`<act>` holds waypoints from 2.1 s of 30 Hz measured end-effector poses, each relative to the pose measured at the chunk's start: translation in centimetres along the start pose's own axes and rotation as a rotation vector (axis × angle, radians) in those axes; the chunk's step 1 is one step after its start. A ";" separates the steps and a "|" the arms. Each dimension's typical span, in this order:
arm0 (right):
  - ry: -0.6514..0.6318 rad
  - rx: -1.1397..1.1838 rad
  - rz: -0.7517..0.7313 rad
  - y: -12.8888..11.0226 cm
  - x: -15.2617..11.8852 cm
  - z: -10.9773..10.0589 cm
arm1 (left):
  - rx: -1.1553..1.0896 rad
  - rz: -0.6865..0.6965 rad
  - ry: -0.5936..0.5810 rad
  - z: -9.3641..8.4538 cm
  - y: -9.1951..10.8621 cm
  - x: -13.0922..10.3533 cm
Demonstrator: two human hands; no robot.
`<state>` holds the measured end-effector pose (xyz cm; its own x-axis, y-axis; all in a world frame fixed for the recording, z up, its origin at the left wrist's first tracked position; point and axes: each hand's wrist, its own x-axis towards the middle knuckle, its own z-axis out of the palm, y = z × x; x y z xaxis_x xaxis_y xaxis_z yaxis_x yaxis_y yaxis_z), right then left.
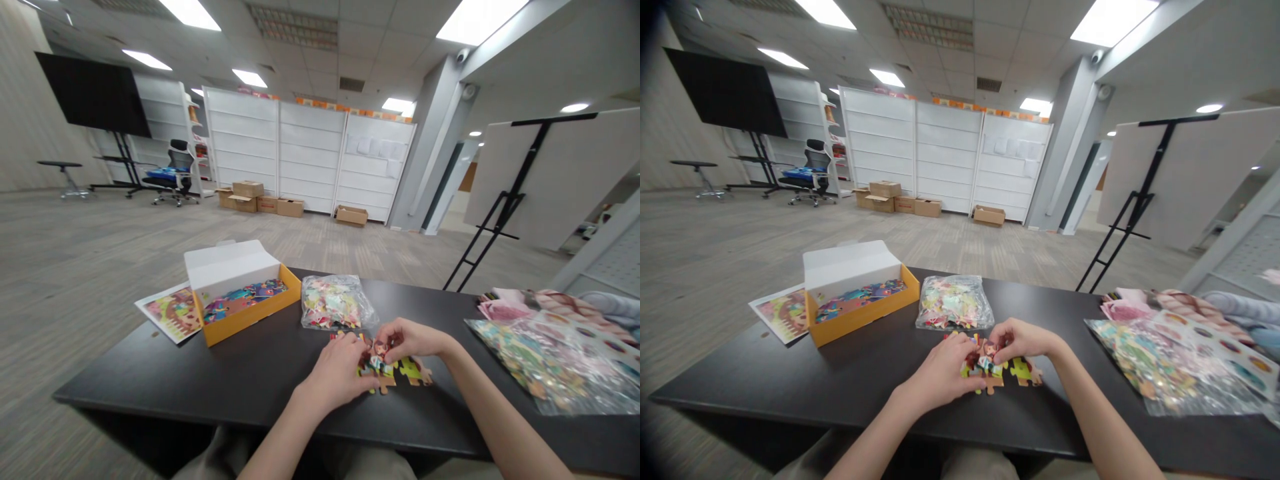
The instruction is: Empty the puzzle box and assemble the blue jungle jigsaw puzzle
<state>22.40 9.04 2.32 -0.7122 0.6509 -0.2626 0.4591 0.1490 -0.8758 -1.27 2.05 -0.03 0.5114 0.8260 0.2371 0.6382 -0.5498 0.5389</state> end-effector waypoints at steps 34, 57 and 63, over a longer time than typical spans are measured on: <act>0.123 0.108 -0.017 -1.3 -0.3 0.0 | -0.860 -0.258 0.088 0.6 -2.1 1.3; 0.057 -0.055 0.026 -0.7 -0.2 -0.2 | -0.687 -0.231 0.309 1.4 -2.8 1.3; 0.266 -0.484 0.005 -0.9 0.4 0.8 | -0.436 -0.202 0.249 -0.4 -2.4 0.5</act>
<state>21.27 8.51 2.68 -0.5795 0.8089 -0.0995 0.6982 0.4298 -0.5726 -2.80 3.86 -0.88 0.2177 0.9434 0.2501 0.3846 -0.3184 0.8664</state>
